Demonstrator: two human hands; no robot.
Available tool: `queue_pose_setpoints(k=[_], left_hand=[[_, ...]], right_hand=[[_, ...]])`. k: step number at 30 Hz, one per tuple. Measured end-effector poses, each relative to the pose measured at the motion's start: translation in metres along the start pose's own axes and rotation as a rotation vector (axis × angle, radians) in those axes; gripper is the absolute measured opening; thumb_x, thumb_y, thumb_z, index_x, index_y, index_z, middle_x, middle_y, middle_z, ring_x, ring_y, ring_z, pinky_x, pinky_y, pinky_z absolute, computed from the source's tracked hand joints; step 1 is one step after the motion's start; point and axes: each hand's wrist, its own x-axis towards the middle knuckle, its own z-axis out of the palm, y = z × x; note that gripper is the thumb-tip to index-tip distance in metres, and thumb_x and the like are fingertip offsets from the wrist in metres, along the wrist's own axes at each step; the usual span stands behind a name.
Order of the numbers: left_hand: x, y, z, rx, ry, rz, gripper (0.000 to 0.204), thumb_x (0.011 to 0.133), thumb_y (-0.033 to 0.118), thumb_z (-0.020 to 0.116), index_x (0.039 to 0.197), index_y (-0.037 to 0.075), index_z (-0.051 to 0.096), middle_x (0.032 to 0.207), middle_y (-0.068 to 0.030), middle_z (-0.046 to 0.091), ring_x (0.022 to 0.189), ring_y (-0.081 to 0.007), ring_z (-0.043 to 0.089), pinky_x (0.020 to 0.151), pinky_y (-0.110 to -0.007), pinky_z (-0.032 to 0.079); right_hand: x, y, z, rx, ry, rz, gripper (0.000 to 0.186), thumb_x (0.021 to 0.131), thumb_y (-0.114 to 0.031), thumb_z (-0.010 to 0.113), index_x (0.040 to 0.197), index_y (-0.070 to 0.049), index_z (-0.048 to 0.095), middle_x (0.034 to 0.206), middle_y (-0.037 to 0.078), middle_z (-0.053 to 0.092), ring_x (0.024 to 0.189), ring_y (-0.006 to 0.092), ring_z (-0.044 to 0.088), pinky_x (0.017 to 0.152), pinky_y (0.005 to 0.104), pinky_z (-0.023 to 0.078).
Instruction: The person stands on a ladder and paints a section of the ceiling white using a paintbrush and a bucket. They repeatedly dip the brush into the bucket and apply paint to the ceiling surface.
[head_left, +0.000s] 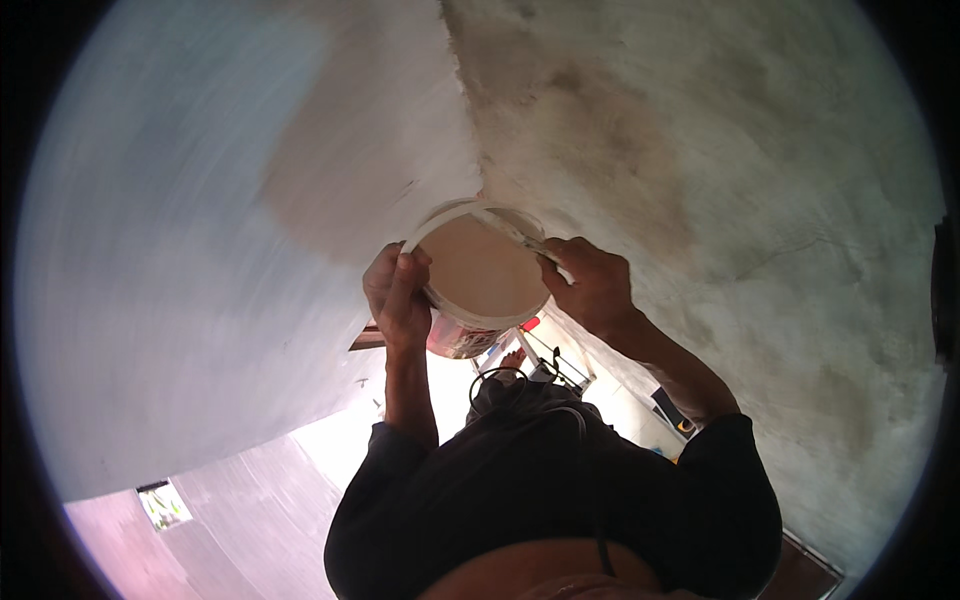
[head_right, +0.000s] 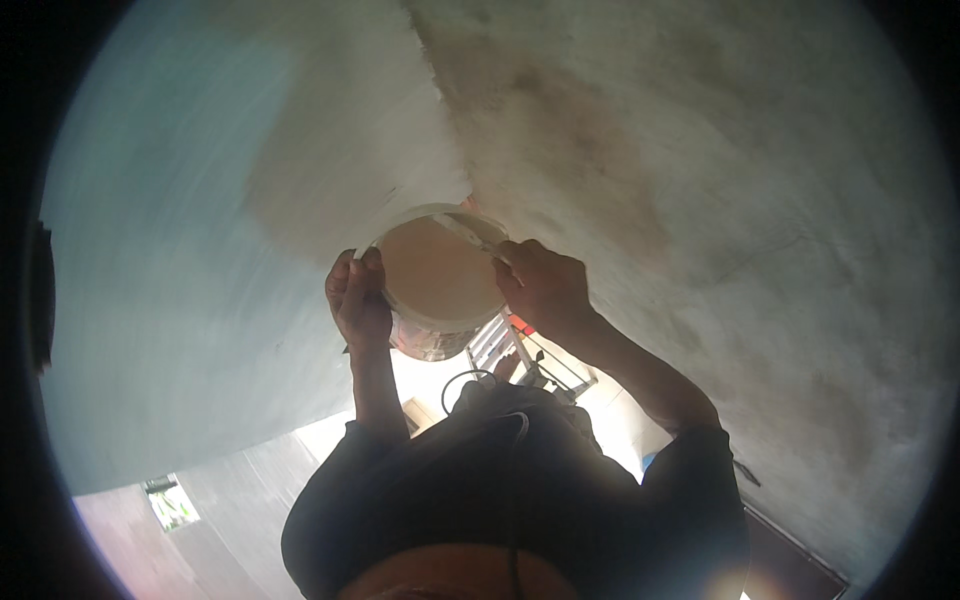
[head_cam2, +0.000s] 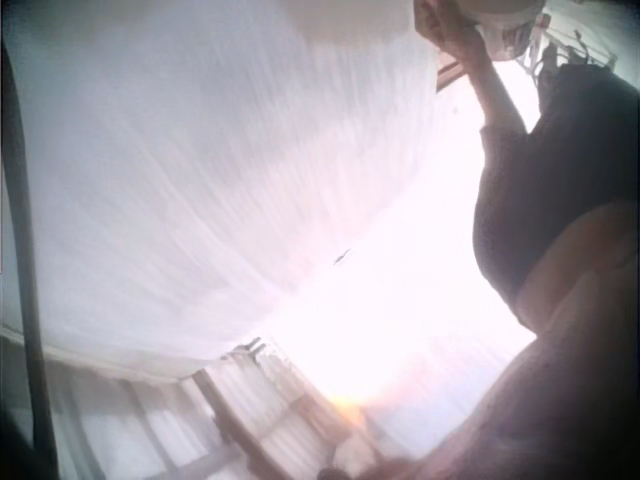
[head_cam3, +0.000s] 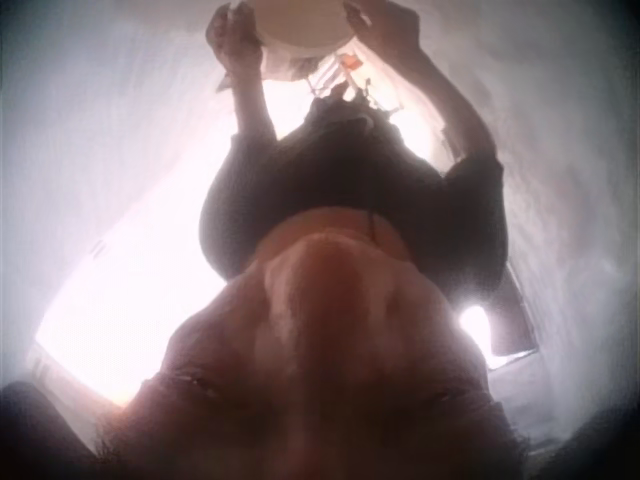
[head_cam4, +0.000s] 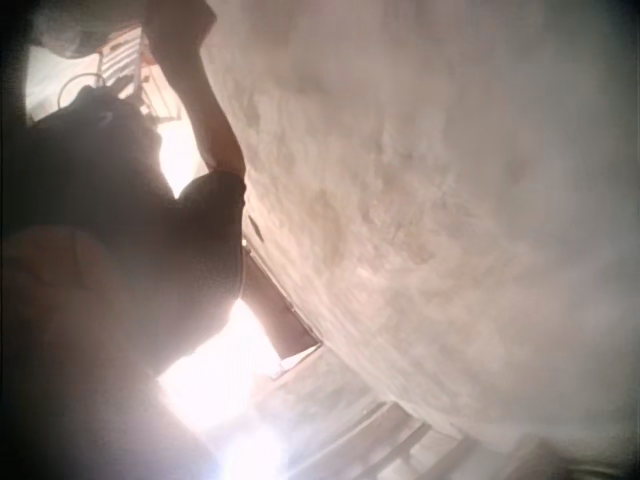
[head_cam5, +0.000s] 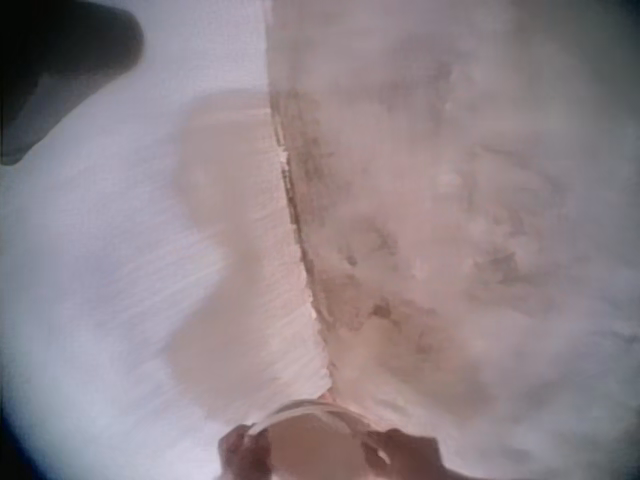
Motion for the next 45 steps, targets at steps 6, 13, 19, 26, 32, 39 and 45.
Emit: queue_pose_setpoints(k=[6, 13, 19, 26, 32, 39, 45], left_hand=[[0.008, 0.002, 0.0, -0.021, -0.027, -0.01, 0.026, 0.092, 0.022, 0.056, 0.081, -0.001, 0.061, 0.062, 0.0054, 0.044, 0.056, -0.0043, 0.032, 0.054, -0.021, 0.023], [0.01, 0.007, -0.003, -0.002, -0.052, 0.024, 0.027, 0.092, 0.022, 0.055, 0.08, -0.001, 0.06, 0.061, 0.0057, 0.043, 0.057, -0.0044, 0.032, 0.054, -0.021, 0.023], [0.009, 0.013, -0.005, -0.013, -0.029, -0.016, 0.026, 0.093, 0.021, 0.054, 0.081, -0.002, 0.06, 0.062, 0.0055, 0.043, 0.058, -0.0043, 0.033, 0.055, -0.021, 0.024], [0.016, 0.008, -0.006, -0.004, 0.024, -0.012, 0.025, 0.093, 0.02, 0.054, 0.081, -0.001, 0.061, 0.061, 0.0059, 0.044, 0.058, -0.0037, 0.033, 0.055, -0.021, 0.025], [0.017, 0.004, -0.005, -0.043, -0.028, -0.045, 0.024, 0.093, 0.019, 0.054, 0.081, -0.001, 0.061, 0.062, 0.0057, 0.045, 0.058, -0.0035, 0.035, 0.057, -0.02, 0.027], [0.014, 0.007, -0.003, -0.068, 0.028, -0.044, 0.024, 0.093, 0.019, 0.054, 0.08, -0.001, 0.06, 0.062, 0.0051, 0.045, 0.058, -0.0038, 0.035, 0.056, -0.021, 0.026], [0.018, 0.004, -0.008, -0.094, -0.003, -0.038, 0.024, 0.093, 0.019, 0.054, 0.08, 0.0, 0.06, 0.062, 0.0048, 0.046, 0.058, -0.004, 0.036, 0.056, -0.021, 0.027]], right_hand=[[0.018, 0.003, -0.014, 0.555, -0.391, 0.275, 0.018, 0.075, -0.011, 0.074, 0.089, -0.001, 0.07, 0.075, 0.009, 0.069, 0.065, 0.0107, 0.064, 0.062, 0.0256, 0.05], [0.024, 0.006, -0.004, 0.683, -0.419, 0.34, 0.018, 0.076, -0.011, 0.072, 0.09, 0.0, 0.07, 0.075, 0.009, 0.069, 0.066, 0.0098, 0.063, 0.061, 0.0245, 0.05], [0.027, -0.01, 0.0, 0.091, -0.107, 0.023, 0.019, 0.076, -0.011, 0.071, 0.093, -0.002, 0.068, 0.075, 0.01, 0.066, 0.063, 0.019, 0.065, 0.057, 0.0274, 0.051], [0.029, -0.006, -0.022, 0.233, -0.203, 0.043, 0.019, 0.075, -0.012, 0.072, 0.092, -0.003, 0.07, 0.077, 0.01, 0.068, 0.067, 0.0145, 0.065, 0.059, 0.0262, 0.05], [0.045, 0.007, -0.013, 0.63, -0.551, 0.265, 0.019, 0.076, -0.01, 0.072, 0.093, -0.002, 0.071, 0.079, 0.007, 0.07, 0.071, 0.0069, 0.061, 0.064, 0.0241, 0.049], [0.039, 0.001, 0.0, 0.33, -0.184, 0.074, 0.017, 0.076, -0.008, 0.071, 0.093, -0.003, 0.07, 0.077, 0.008, 0.067, 0.065, 0.0127, 0.063, 0.06, 0.0255, 0.049], [0.024, -0.002, 0.002, -0.085, -0.028, -0.123, 0.018, 0.075, -0.007, 0.07, 0.092, -0.007, 0.067, 0.073, 0.009, 0.064, 0.057, 0.0225, 0.061, 0.057, 0.0325, 0.051]])
